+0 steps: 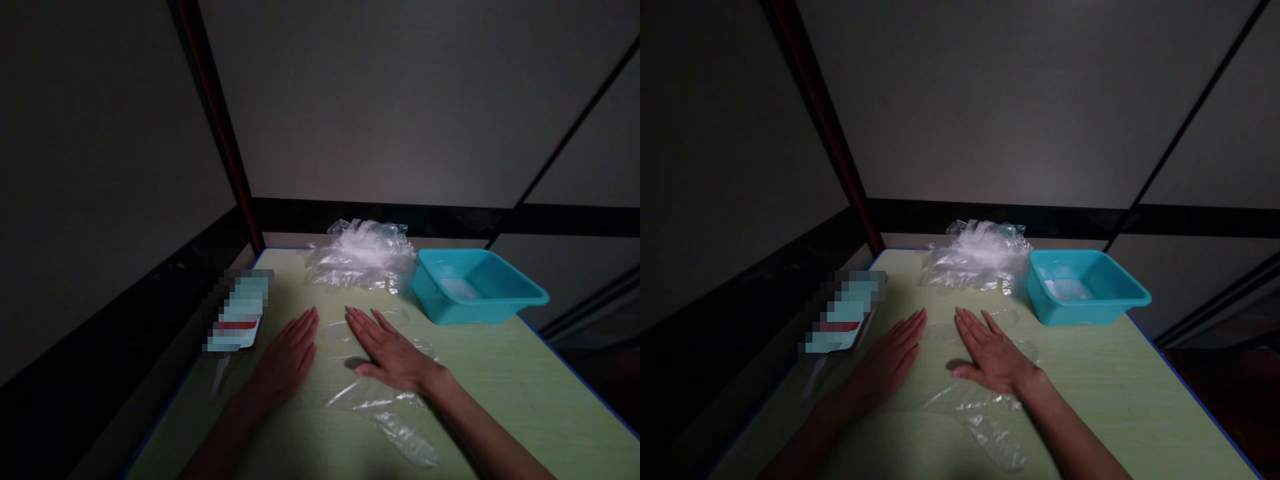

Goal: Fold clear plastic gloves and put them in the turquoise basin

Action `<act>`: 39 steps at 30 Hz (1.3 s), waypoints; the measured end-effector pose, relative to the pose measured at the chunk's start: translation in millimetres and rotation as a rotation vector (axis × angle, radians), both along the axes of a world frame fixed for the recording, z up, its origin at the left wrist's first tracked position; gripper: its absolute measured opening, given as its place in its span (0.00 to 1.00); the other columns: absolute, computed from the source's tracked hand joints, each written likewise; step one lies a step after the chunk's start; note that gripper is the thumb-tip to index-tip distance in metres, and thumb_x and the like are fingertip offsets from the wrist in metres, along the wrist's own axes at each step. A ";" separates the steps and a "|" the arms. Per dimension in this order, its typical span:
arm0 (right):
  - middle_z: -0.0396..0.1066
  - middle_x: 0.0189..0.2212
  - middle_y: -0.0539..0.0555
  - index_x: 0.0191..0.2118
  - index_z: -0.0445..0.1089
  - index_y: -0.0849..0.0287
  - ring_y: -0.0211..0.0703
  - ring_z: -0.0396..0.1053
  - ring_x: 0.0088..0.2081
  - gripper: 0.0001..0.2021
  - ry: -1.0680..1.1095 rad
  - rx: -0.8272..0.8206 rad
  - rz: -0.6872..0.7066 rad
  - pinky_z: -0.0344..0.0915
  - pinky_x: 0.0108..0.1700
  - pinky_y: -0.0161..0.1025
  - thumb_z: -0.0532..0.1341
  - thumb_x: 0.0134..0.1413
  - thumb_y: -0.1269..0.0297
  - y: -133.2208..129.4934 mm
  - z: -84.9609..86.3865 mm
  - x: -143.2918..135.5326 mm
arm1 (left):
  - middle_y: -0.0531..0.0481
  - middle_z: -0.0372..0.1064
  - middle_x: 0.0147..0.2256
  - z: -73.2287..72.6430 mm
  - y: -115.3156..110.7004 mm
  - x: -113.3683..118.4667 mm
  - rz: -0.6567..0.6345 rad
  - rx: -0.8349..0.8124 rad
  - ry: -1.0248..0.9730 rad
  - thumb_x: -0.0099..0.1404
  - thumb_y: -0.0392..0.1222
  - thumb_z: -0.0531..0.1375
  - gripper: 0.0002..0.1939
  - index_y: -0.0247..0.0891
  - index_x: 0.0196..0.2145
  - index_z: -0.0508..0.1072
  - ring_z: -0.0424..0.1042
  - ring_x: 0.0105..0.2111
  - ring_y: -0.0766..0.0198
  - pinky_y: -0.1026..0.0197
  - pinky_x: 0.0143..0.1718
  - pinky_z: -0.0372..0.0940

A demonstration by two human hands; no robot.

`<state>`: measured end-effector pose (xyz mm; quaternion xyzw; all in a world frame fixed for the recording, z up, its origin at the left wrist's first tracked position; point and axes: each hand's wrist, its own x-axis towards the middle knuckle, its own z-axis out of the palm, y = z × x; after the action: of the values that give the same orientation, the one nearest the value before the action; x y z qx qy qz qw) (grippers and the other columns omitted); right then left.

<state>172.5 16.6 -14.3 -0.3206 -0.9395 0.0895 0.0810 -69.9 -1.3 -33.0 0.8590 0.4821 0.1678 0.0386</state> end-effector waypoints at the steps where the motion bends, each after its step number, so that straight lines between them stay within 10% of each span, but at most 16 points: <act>1: 0.33 0.61 0.63 0.62 0.29 0.65 0.48 0.32 0.61 0.38 -0.003 0.007 -0.006 0.34 0.60 0.52 0.43 0.55 0.44 0.0 1.1 -0.2 | 0.43 0.46 0.59 0.9 0.1 0.0 0.006 0.004 0.003 0.63 0.37 0.43 0.25 0.33 0.58 0.50 0.46 0.58 0.61 0.54 0.57 0.46; 15: 0.40 0.60 0.63 0.61 0.39 0.67 0.48 0.36 0.61 0.34 -0.013 0.111 -0.045 0.39 0.60 0.52 0.44 0.56 0.47 -0.7 -14.9 -0.4 | 0.36 0.46 0.58 0.5 -5.9 83.0 0.002 0.000 -0.022 0.64 0.45 0.44 0.26 0.26 0.57 0.51 0.44 0.58 0.56 0.52 0.56 0.48; 31: 0.37 0.60 0.66 0.61 0.38 0.70 0.49 0.33 0.61 0.38 -0.024 0.035 -0.059 0.38 0.59 0.52 0.42 0.54 0.43 -2.3 -8.6 -0.2 | 0.37 0.48 0.57 -11.7 -19.3 -3.5 0.165 0.031 0.061 0.64 0.44 0.43 0.26 0.27 0.56 0.54 0.47 0.58 0.56 0.52 0.55 0.50; 39: 0.31 0.61 0.63 0.62 0.30 0.67 0.47 0.31 0.61 0.38 0.044 -0.095 -0.044 0.35 0.60 0.50 0.43 0.56 0.45 2.6 -6.2 5.0 | 0.38 0.48 0.58 -12.5 -22.0 -10.6 0.187 0.052 0.131 0.65 0.43 0.42 0.25 0.26 0.56 0.54 0.49 0.57 0.58 0.53 0.55 0.51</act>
<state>177.5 19.2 -20.6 -0.3428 -0.9248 0.1394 0.0884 -80.5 -23.3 -45.5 0.8200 0.5573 0.1266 -0.0312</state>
